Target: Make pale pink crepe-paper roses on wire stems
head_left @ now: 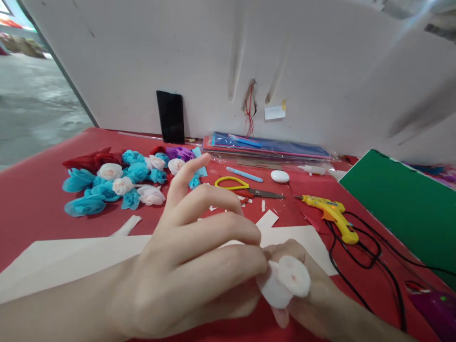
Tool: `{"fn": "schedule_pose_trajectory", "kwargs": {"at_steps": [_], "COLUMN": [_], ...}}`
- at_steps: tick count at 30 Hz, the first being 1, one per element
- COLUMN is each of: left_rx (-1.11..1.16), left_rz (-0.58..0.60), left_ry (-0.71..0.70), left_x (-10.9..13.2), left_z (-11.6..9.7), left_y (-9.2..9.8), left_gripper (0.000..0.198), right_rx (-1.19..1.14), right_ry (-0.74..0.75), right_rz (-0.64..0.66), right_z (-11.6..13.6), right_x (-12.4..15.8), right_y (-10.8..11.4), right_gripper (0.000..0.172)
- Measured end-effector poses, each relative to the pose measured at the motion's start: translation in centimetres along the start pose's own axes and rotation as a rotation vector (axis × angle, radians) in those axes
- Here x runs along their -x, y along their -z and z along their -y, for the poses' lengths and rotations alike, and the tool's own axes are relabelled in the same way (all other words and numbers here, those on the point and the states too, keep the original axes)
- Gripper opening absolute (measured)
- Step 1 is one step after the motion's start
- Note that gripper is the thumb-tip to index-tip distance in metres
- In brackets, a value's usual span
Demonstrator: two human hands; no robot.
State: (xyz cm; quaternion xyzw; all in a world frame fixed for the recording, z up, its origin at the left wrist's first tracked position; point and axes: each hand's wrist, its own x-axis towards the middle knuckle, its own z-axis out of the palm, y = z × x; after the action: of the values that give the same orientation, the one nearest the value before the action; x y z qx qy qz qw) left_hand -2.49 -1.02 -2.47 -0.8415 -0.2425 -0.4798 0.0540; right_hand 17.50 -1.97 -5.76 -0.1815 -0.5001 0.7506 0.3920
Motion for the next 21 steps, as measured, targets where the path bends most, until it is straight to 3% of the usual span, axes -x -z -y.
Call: {"fn": "schedule_pose_trajectory", "kwargs": {"at_steps": [5, 11, 15, 21], "left_rx": [0.164, 0.692, 0.698, 0.596], "left_rz": [0.074, 0.232, 0.284, 0.181], "left_ry": [0.102, 0.360, 0.354, 0.269], "left_x": [-0.3, -1.5, -1.7, -1.0], "left_z": [0.5, 0.5, 0.4, 0.1], "left_y": [-0.2, 0.1, 0.4, 0.2], "left_gripper": [0.013, 0.017, 0.015, 0.018], "right_rx": [0.229, 0.736, 0.921, 1.077], "right_ry": [0.219, 0.533, 0.629, 0.649], "right_rz": [0.045, 0.117, 0.135, 0.150], "right_z": [1.2, 3.8, 4.6, 5.2], "right_x": [-0.2, -0.3, -0.2, 0.1], "right_y": [1.8, 2.2, 2.1, 1.8], "right_gripper": [0.006, 0.020, 0.025, 0.022]}}
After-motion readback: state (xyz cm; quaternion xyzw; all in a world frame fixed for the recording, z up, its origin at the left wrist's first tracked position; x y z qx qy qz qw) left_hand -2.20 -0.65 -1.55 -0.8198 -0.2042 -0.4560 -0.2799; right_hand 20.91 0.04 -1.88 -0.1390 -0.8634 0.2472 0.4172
